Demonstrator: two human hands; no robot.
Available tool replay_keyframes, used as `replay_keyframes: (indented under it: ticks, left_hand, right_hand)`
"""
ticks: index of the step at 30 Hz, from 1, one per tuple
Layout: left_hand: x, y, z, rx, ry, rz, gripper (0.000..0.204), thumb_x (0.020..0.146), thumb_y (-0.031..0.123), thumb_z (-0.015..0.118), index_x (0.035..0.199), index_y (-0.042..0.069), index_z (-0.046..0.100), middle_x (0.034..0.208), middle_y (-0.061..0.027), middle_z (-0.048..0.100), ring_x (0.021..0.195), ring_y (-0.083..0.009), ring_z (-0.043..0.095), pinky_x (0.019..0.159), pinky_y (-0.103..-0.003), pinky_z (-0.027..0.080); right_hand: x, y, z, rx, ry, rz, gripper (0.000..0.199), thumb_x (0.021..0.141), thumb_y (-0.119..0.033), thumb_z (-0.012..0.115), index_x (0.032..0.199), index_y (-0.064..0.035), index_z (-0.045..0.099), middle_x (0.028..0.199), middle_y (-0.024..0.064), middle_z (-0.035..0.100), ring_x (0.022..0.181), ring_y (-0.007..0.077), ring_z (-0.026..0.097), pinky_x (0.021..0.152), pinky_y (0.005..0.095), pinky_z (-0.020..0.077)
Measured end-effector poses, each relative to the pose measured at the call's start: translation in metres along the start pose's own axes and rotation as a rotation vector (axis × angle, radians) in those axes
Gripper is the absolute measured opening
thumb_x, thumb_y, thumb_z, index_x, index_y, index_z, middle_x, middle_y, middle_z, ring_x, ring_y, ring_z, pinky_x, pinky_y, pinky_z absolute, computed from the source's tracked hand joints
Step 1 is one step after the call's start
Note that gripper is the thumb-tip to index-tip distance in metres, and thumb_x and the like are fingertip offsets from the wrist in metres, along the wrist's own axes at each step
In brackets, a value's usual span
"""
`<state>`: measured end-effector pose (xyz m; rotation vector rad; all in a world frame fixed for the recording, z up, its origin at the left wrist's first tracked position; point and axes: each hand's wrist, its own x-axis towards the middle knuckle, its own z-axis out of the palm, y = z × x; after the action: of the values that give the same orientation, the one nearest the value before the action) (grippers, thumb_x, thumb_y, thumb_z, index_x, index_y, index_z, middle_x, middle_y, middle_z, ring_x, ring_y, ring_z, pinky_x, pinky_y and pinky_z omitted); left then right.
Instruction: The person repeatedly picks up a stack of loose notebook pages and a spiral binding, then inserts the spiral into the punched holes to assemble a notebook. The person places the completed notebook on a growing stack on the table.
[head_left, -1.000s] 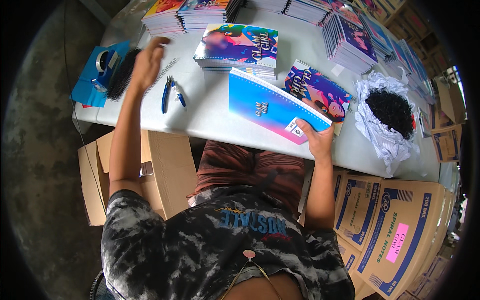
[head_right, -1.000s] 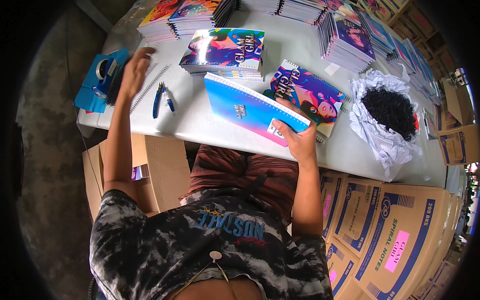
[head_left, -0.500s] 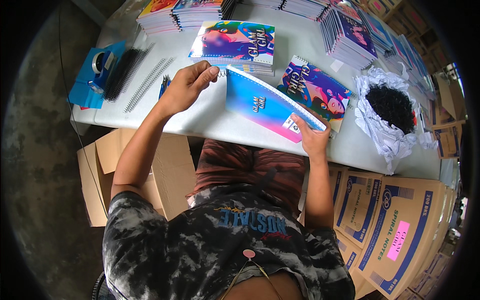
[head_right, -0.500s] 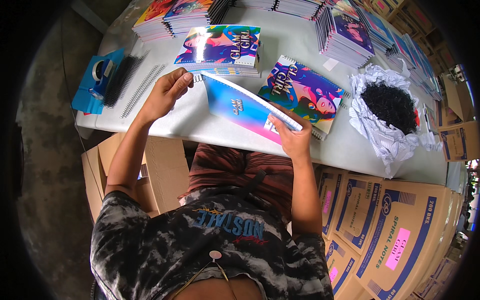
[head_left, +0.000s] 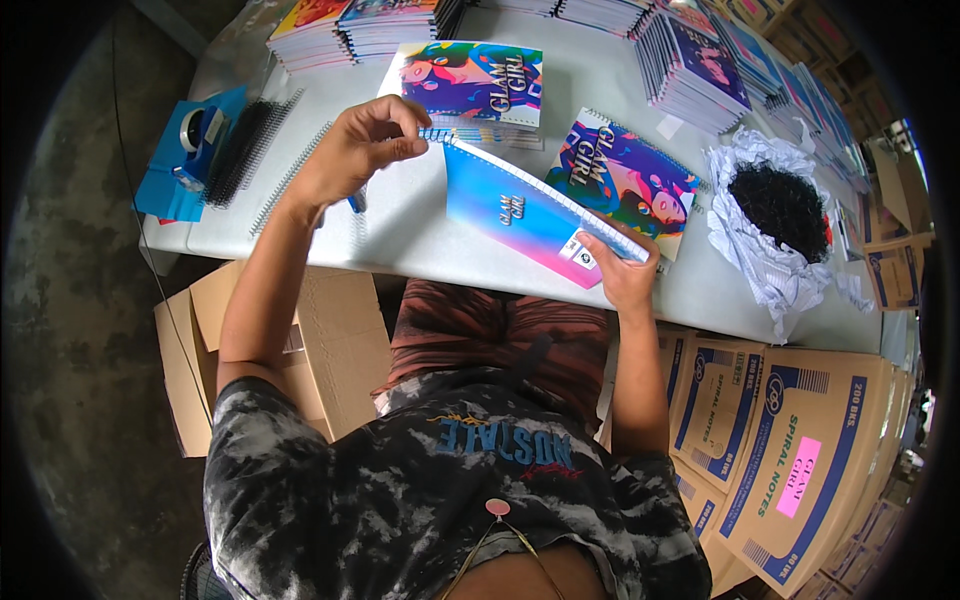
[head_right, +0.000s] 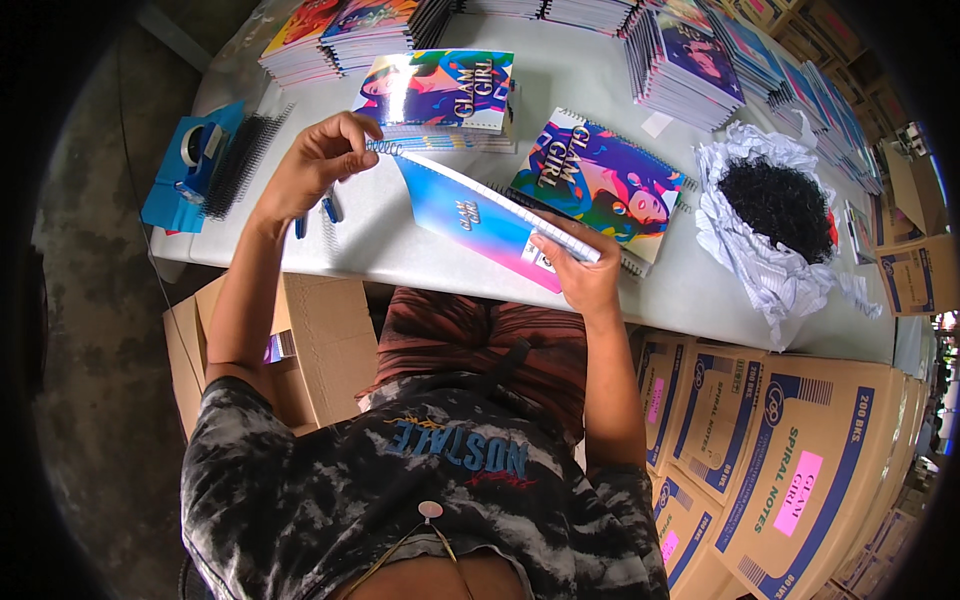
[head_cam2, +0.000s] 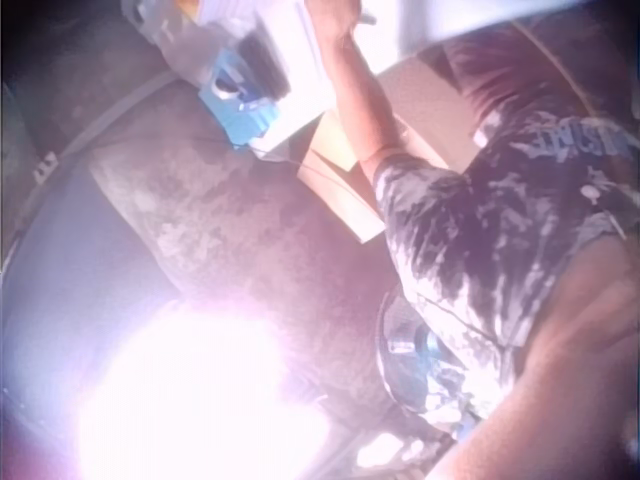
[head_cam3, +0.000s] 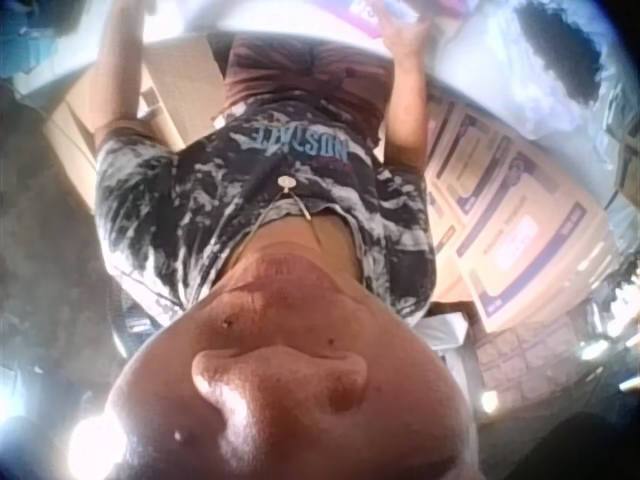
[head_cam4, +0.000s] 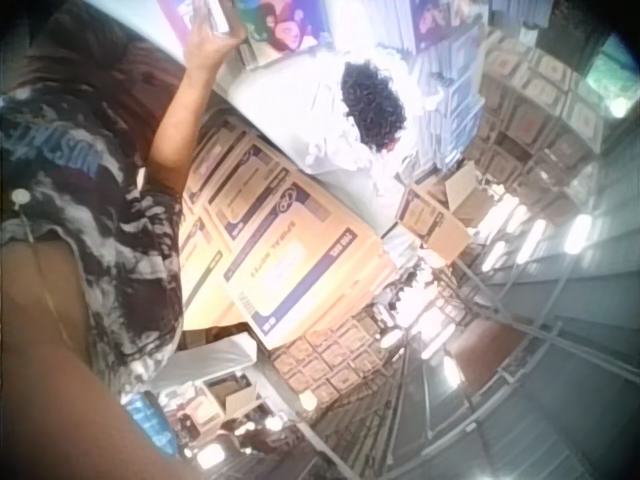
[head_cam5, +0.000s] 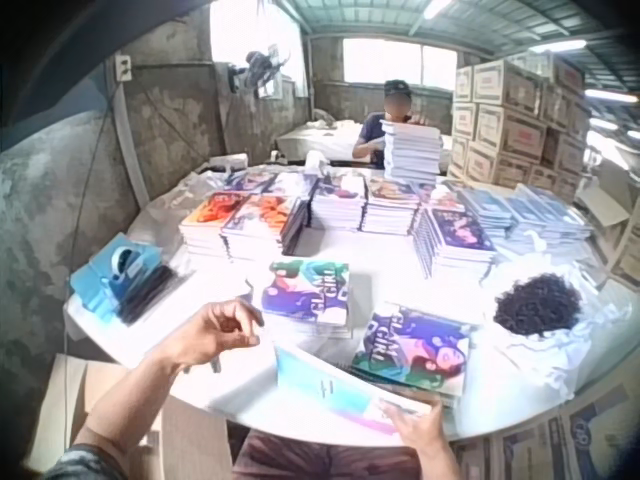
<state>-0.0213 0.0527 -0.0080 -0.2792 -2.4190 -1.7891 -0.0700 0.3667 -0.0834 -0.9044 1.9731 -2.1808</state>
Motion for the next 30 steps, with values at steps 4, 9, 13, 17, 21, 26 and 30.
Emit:
replay_keyframes:
  ticks: [4, 9, 13, 17, 21, 26, 30]
  left_hand:
    - [0.005, 0.03, 0.004, 0.585, -0.073, 0.138, 0.028, 0.081, 0.016, 0.064, 0.105, 0.004, 0.058, 0.106, -0.0101, 0.056, 0.091, -0.0197, 0.056, 0.076, -0.03, 0.045]
    - [0.01, 0.05, 0.013, 1.048, -0.104, 0.252, 0.026, 0.075, 0.019, 0.068, 0.095, 0.005, 0.06, 0.094, -0.0102, 0.06, 0.093, -0.0261, 0.057, 0.085, -0.037, 0.042]
    - [0.006, 0.051, 0.021, 1.209, -0.219, 0.175, 0.038, 0.069, 0.023, 0.073, 0.1, 0.006, 0.057, 0.108, -0.011, 0.055, 0.106, -0.0272, 0.048, 0.091, -0.04, 0.035]
    - [-0.005, 0.013, 0.039, 1.263, 0.272, 0.461, 0.069, 0.071, 0.051, 0.063, 0.12, 0.004, 0.047, 0.127, -0.0223, 0.042, 0.123, -0.0376, 0.032, 0.099, -0.052, 0.021]
    - [-0.068, -0.079, 0.068, 1.518, -0.074, 0.554, 0.09, 0.074, 0.075, 0.035, 0.133, 0.007, 0.039, 0.143, -0.0208, 0.024, 0.133, -0.0402, 0.014, 0.102, -0.059, -0.006]
    - [0.0, -0.045, 0.035, 0.938, 0.809, 0.729, 0.106, 0.069, 0.079, 0.038, 0.139, 0.003, 0.021, 0.142, -0.0322, 0.001, 0.132, -0.0484, 0.001, 0.099, -0.063, -0.01]
    - [-0.067, -0.09, 0.068, 1.303, 0.119, 0.81, 0.114, 0.066, 0.083, 0.036, 0.132, -0.01, 0.026, 0.139, -0.0346, 0.006, 0.129, -0.0523, -0.004, 0.097, -0.062, -0.013]
  right_hand:
    - [0.002, -0.001, 0.003, 0.025, 0.011, -0.011, 0.023, 0.08, 0.0, 0.063, 0.103, 0.0027, 0.063, 0.082, 0.003, 0.066, 0.071, 0.0041, 0.057, 0.063, 0.0193, 0.0464]
    - [-0.001, -0.004, 0.005, -0.18, -0.103, -0.068, 0.026, 0.079, 0.003, 0.059, 0.105, 0.0014, 0.063, 0.094, 0.0097, 0.066, 0.084, 0.0124, 0.061, 0.075, 0.0247, 0.0479]
    - [-0.001, -0.002, 0.008, -0.247, -0.117, -0.245, 0.03, 0.076, 0.004, 0.059, 0.106, 0.0018, 0.062, 0.106, 0.0153, 0.063, 0.099, 0.0236, 0.062, 0.085, 0.0298, 0.0476]
    - [-0.006, -0.003, 0.016, -0.262, -0.082, -0.286, 0.028, 0.077, 0.003, 0.059, 0.105, 0.0013, 0.062, 0.106, 0.0146, 0.063, 0.098, 0.0243, 0.062, 0.083, 0.0297, 0.0484]
    - [-0.015, -0.002, 0.024, -0.237, -0.041, -0.244, 0.03, 0.077, 0.007, 0.055, 0.106, 0.0001, 0.062, 0.105, 0.0138, 0.064, 0.095, 0.0234, 0.064, 0.08, 0.0294, 0.0496]
    - [-0.013, -0.003, 0.039, -0.27, -0.105, -0.421, 0.029, 0.077, 0.001, 0.059, 0.105, 0.0011, 0.062, 0.102, 0.0151, 0.064, 0.093, 0.0264, 0.064, 0.079, 0.0311, 0.0507]
    - [-0.017, 0.004, 0.037, -0.29, -0.064, -0.476, 0.032, 0.075, -0.002, 0.063, 0.107, 0.0002, 0.062, 0.1, 0.0161, 0.065, 0.092, 0.0274, 0.064, 0.08, 0.0324, 0.0502]
